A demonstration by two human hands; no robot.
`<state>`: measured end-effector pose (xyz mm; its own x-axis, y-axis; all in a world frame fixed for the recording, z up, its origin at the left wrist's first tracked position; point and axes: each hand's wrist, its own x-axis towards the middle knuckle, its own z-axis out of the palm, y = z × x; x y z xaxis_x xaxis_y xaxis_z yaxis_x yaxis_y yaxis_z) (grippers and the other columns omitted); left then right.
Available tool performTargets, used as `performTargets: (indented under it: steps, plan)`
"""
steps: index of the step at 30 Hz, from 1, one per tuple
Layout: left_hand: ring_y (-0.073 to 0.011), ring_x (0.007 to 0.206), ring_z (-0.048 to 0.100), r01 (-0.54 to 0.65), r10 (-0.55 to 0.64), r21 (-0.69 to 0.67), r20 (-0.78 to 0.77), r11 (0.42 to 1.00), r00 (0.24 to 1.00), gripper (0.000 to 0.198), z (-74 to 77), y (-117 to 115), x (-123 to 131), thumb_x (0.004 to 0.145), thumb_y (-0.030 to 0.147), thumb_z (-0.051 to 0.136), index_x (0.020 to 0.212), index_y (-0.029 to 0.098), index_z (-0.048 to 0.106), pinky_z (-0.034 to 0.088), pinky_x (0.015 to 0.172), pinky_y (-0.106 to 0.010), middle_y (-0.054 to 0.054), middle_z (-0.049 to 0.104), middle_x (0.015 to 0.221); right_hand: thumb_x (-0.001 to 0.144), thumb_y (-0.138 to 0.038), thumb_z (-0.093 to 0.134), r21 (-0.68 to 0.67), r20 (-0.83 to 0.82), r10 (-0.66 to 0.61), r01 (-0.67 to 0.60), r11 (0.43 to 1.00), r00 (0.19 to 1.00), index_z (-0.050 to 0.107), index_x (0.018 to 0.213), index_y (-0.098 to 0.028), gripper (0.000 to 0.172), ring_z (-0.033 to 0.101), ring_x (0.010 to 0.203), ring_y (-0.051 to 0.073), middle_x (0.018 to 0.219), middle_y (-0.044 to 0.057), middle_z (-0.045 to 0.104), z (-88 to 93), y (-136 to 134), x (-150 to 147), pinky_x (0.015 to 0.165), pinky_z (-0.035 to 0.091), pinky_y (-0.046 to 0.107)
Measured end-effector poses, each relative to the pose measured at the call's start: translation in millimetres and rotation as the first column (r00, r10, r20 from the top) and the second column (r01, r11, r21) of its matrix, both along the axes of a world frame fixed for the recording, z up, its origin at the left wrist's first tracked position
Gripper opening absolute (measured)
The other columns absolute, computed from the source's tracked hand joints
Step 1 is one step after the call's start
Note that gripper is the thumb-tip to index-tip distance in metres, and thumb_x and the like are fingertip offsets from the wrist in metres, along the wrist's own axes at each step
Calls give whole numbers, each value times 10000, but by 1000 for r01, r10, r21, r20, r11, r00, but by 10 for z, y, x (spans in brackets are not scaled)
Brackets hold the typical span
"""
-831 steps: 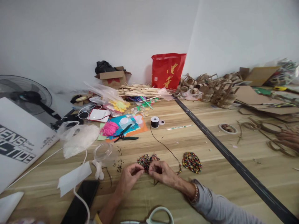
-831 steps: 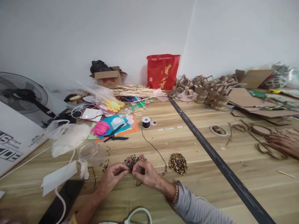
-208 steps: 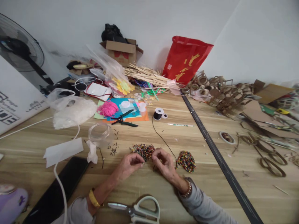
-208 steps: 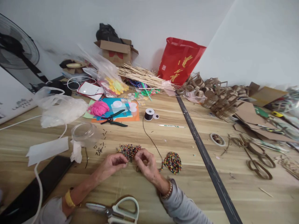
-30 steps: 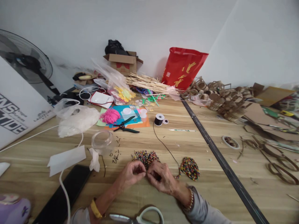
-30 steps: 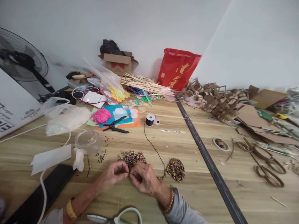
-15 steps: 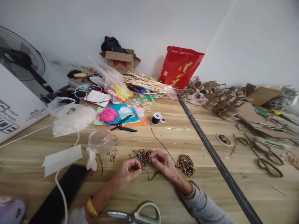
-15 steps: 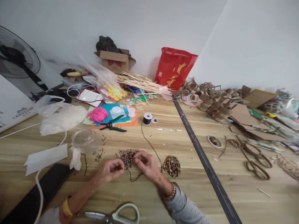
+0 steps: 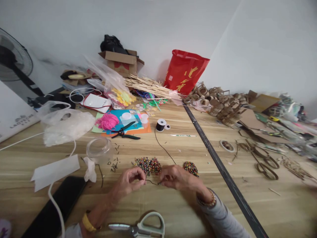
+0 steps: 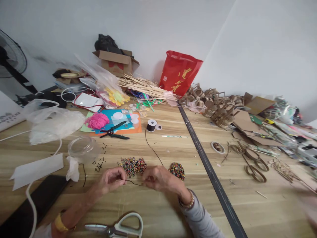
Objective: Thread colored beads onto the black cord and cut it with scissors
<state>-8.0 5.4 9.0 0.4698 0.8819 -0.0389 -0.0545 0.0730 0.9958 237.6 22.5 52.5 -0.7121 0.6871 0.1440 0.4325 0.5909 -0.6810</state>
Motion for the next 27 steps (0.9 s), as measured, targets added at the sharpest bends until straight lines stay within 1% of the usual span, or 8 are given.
performTargets:
  steps: [2,4,6,8,14,17,22,27]
  plan:
    - [-133,662,538,34,-33,19,-7,999,999,120,12,-7,-5,714,226,643,707,147,553,418,633,-235,-16,590,687,852,-207,586,-165,-74,-90,76,983,993,641,814,-177,73,533,599,109,743,14,610,136,60,139,521,398,203]
    - [-132,662,532,70,-70,40,-20,997,997,109,28,-16,-9,720,214,634,705,150,547,422,637,-235,-13,582,688,884,-274,558,-234,-231,-241,187,954,943,627,829,-168,138,522,654,122,769,29,589,267,112,245,547,391,219]
    - [-131,657,526,99,-96,65,-38,993,995,107,52,-27,-9,719,204,627,691,153,537,428,649,-239,-8,570,675,865,-330,594,-311,-355,-310,202,929,882,616,825,-162,174,487,638,116,743,20,555,341,125,258,538,373,221]
    - [-134,660,527,118,-113,85,-65,989,991,101,83,-38,-6,720,201,614,683,155,532,436,666,-247,-5,564,668,835,-366,635,-384,-396,-321,163,909,860,618,854,-163,205,472,633,108,732,8,543,339,83,157,548,372,218]
    - [-152,679,551,93,-72,105,-185,990,980,63,138,-51,-1,681,206,581,676,162,536,440,660,-250,-3,565,668,796,-424,669,-551,-272,-208,25,834,940,622,944,-168,299,428,551,77,681,-24,542,55,-199,-407,486,323,191]
    - [-154,676,554,65,-39,100,-235,993,971,36,123,-28,-6,659,191,555,670,163,535,440,654,-249,-2,568,663,778,-420,686,-559,-290,-274,70,826,917,607,866,-163,283,435,553,78,649,-37,524,-129,-271,-547,508,343,194]
    - [-140,642,539,38,-13,91,-258,995,966,44,100,2,-5,651,194,550,675,158,547,435,624,-237,0,567,654,780,-422,670,-593,-372,-385,103,799,845,579,778,-153,284,435,520,77,624,-33,516,-436,-282,-587,480,351,193]
    - [-125,602,514,24,7,110,-270,994,963,34,85,-12,15,646,176,548,667,149,554,421,587,-227,8,548,629,827,-342,622,-451,-374,-364,175,875,853,613,759,-158,197,476,571,105,643,-9,538,-575,-297,-588,526,381,214]
